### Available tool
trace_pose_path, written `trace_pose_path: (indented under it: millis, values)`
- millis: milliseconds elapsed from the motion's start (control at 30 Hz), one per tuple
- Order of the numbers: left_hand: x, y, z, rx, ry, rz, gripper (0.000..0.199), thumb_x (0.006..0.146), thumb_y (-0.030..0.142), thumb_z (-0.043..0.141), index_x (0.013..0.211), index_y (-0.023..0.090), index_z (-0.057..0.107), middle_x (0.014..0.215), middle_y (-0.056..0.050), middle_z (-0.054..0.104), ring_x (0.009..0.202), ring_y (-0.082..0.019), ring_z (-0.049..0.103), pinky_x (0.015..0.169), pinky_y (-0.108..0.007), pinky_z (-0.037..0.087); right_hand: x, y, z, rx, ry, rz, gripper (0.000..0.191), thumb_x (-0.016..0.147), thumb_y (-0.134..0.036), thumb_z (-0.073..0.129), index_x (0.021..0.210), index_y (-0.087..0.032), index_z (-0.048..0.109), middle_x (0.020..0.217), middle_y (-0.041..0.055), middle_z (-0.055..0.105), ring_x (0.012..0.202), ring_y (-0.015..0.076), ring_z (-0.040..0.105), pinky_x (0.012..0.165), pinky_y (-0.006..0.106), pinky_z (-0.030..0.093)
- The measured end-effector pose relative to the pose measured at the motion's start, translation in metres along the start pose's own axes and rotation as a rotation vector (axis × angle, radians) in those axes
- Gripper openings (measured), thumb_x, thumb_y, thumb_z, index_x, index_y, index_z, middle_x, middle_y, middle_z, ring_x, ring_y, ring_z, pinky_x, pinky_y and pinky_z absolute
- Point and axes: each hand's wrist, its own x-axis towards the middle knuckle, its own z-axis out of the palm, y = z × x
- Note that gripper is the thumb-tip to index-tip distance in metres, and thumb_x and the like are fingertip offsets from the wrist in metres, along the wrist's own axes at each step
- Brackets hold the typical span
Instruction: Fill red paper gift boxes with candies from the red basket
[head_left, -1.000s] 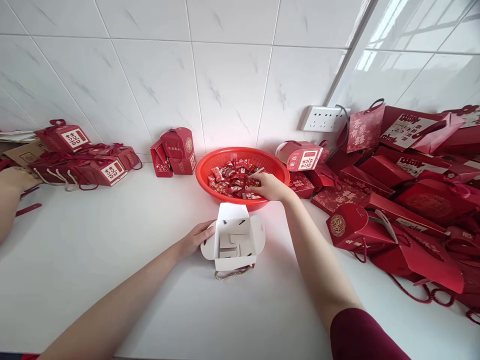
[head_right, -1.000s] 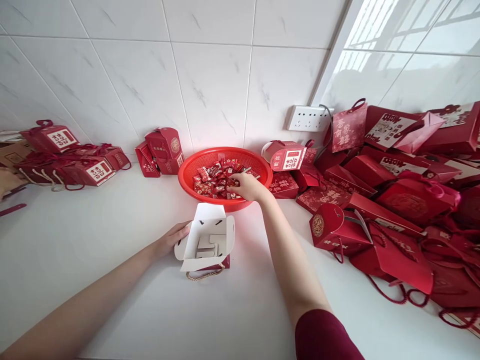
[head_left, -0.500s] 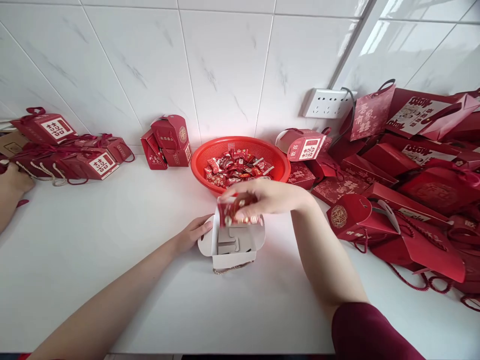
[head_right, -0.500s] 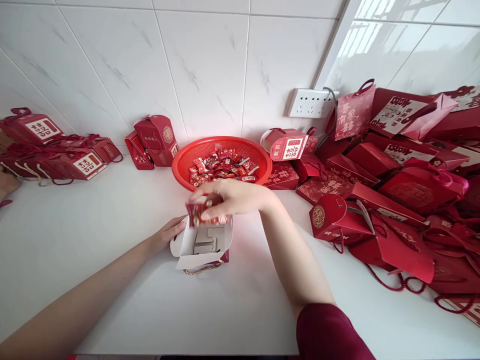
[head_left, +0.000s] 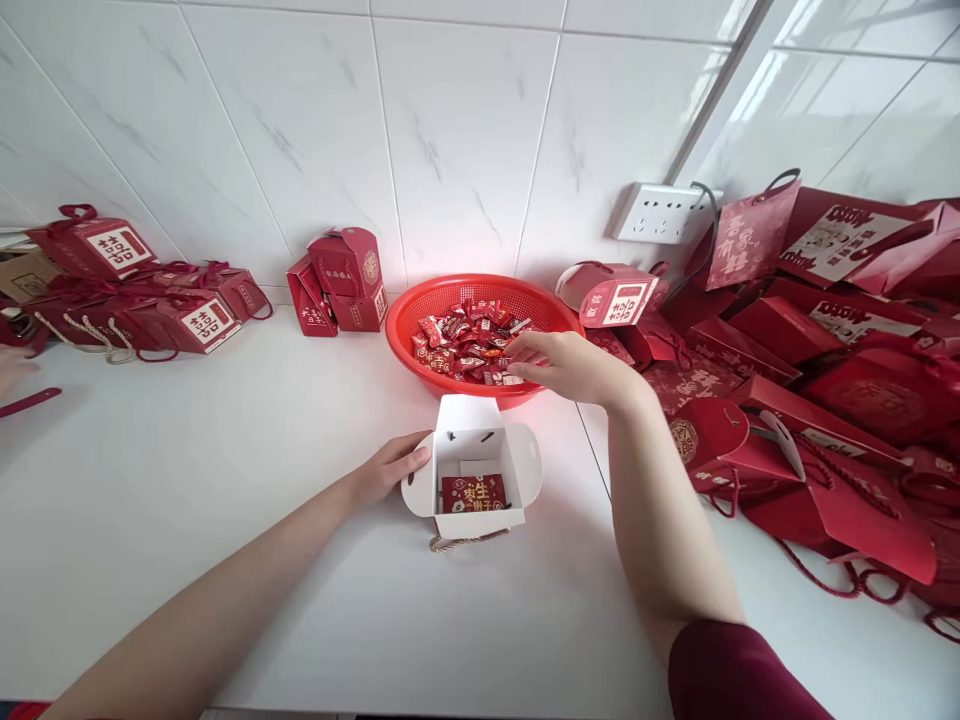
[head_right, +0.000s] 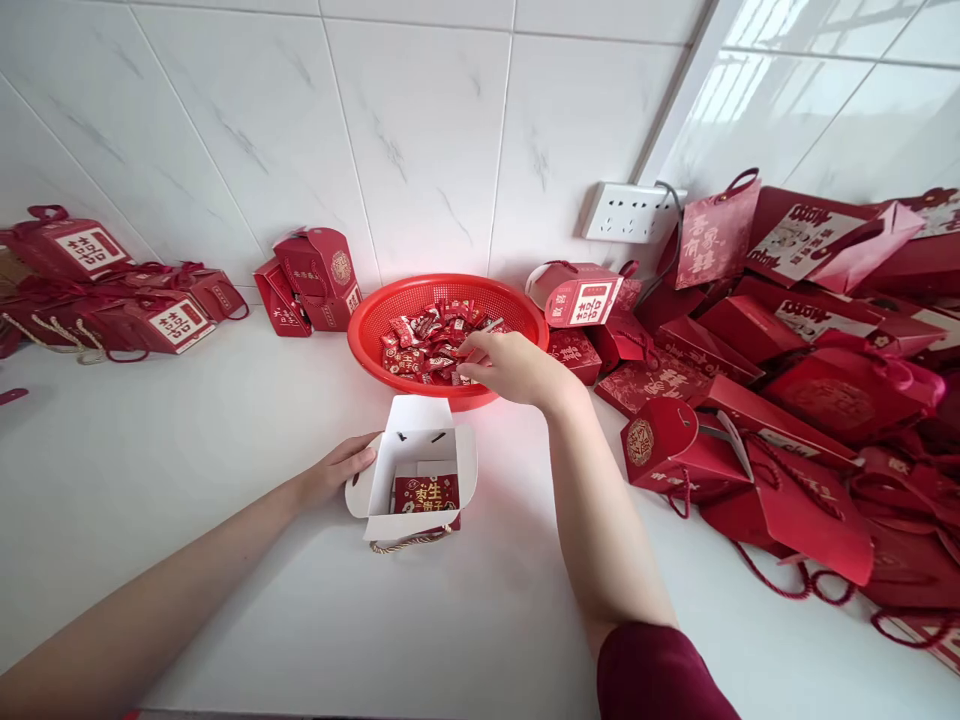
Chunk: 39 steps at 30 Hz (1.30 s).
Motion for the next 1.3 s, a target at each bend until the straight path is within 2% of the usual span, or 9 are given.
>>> trace_pose_path:
  millis: [67, 200, 300, 533, 867, 967, 1133, 1200, 1300]
  values:
    - [0.000, 0.002, 0.001, 0.017, 0.013, 0.004, 0.061, 0.093, 0.057, 0.055, 0.139, 0.016, 0.059, 0.116, -0.010, 0.072, 0.101, -0.027, 0.066, 0.079, -0.031, 0.052, 0.016, 0.013, 0.010, -0.095, -0.038, 0.102, 0.026, 0.096, -0.034, 0.050, 0.109, -0.024, 0.070, 0.109, 0.0050, 0.074, 0.101, 0.0230, 0.067, 0.080, 0.030, 0.048]
    - [-0.001, 0.001, 0.000, 0.045, 0.032, 0.004, 0.062, 0.093, 0.058, 0.056, 0.138, 0.016, 0.059, 0.111, -0.010, 0.073, 0.096, -0.026, 0.066, 0.076, -0.029, 0.050, 0.039, 0.031, 0.028, -0.175, -0.132, 0.179, 0.025, 0.088, -0.032, 0.053, 0.072, -0.021, 0.069, 0.080, 0.0037, 0.072, 0.078, 0.0221, 0.065, 0.064, 0.030, 0.040]
    - [0.000, -0.001, -0.001, 0.038, 0.018, 0.008, 0.063, 0.093, 0.059, 0.055, 0.140, 0.017, 0.057, 0.116, -0.010, 0.072, 0.099, -0.025, 0.066, 0.075, -0.027, 0.049, 0.041, 0.035, 0.031, -0.192, -0.104, 0.184, 0.028, 0.088, -0.033, 0.049, 0.067, -0.021, 0.065, 0.076, 0.0031, 0.069, 0.076, 0.0207, 0.062, 0.061, 0.029, 0.036]
    - [0.000, -0.003, -0.002, 0.042, -0.007, 0.001, 0.066, 0.094, 0.061, 0.054, 0.143, 0.018, 0.055, 0.121, -0.010, 0.071, 0.098, -0.023, 0.066, 0.070, -0.024, 0.047, 0.038, 0.033, 0.031, -0.203, -0.062, 0.176, 0.029, 0.090, -0.041, 0.048, 0.079, -0.024, 0.070, 0.090, 0.0018, 0.074, 0.086, 0.0218, 0.063, 0.064, 0.029, 0.037]
    - [-0.001, -0.003, 0.002, -0.019, 0.018, -0.002, 0.063, 0.093, 0.057, 0.056, 0.141, 0.017, 0.056, 0.122, -0.010, 0.071, 0.110, -0.029, 0.066, 0.084, -0.032, 0.052, 0.037, 0.034, 0.032, -0.205, -0.077, 0.189, 0.032, 0.093, -0.046, 0.046, 0.094, -0.028, 0.072, 0.109, 0.0010, 0.074, 0.100, 0.0249, 0.064, 0.075, 0.032, 0.042]
    - [-0.001, -0.006, 0.002, -0.011, 0.044, 0.004, 0.062, 0.092, 0.058, 0.057, 0.140, 0.017, 0.058, 0.119, -0.011, 0.072, 0.105, -0.028, 0.067, 0.083, -0.032, 0.052, 0.041, 0.032, 0.030, -0.208, -0.163, 0.202, 0.033, 0.094, -0.042, 0.044, 0.096, -0.026, 0.073, 0.109, 0.0037, 0.074, 0.101, 0.0270, 0.065, 0.078, 0.034, 0.045]
    - [0.001, -0.009, -0.002, 0.010, 0.022, 0.034, 0.064, 0.091, 0.061, 0.057, 0.136, 0.016, 0.061, 0.118, -0.011, 0.071, 0.103, -0.026, 0.065, 0.086, -0.032, 0.050, 0.073, 0.026, 0.025, -0.163, -0.536, 0.144, 0.016, 0.084, -0.028, 0.064, 0.087, -0.025, 0.079, 0.098, 0.0030, 0.077, 0.091, 0.0250, 0.070, 0.078, 0.031, 0.052]
    - [0.001, -0.009, -0.003, 0.018, 0.014, 0.040, 0.066, 0.090, 0.063, 0.058, 0.135, 0.016, 0.061, 0.117, -0.011, 0.071, 0.101, -0.026, 0.065, 0.084, -0.031, 0.050, 0.090, 0.025, 0.022, -0.150, -0.617, 0.120, 0.024, 0.080, -0.023, 0.068, 0.100, -0.027, 0.079, 0.104, 0.0017, 0.077, 0.094, 0.0248, 0.071, 0.081, 0.031, 0.054]
    - [-0.001, -0.008, -0.002, 0.041, 0.018, 0.035, 0.065, 0.091, 0.063, 0.056, 0.134, 0.014, 0.062, 0.110, -0.011, 0.072, 0.094, -0.024, 0.064, 0.079, -0.029, 0.048, 0.108, 0.024, 0.017, -0.159, -0.578, 0.093, 0.050, 0.081, -0.020, 0.065, 0.130, -0.030, 0.068, 0.131, 0.0028, 0.069, 0.117, 0.0278, 0.064, 0.096, 0.035, 0.051]
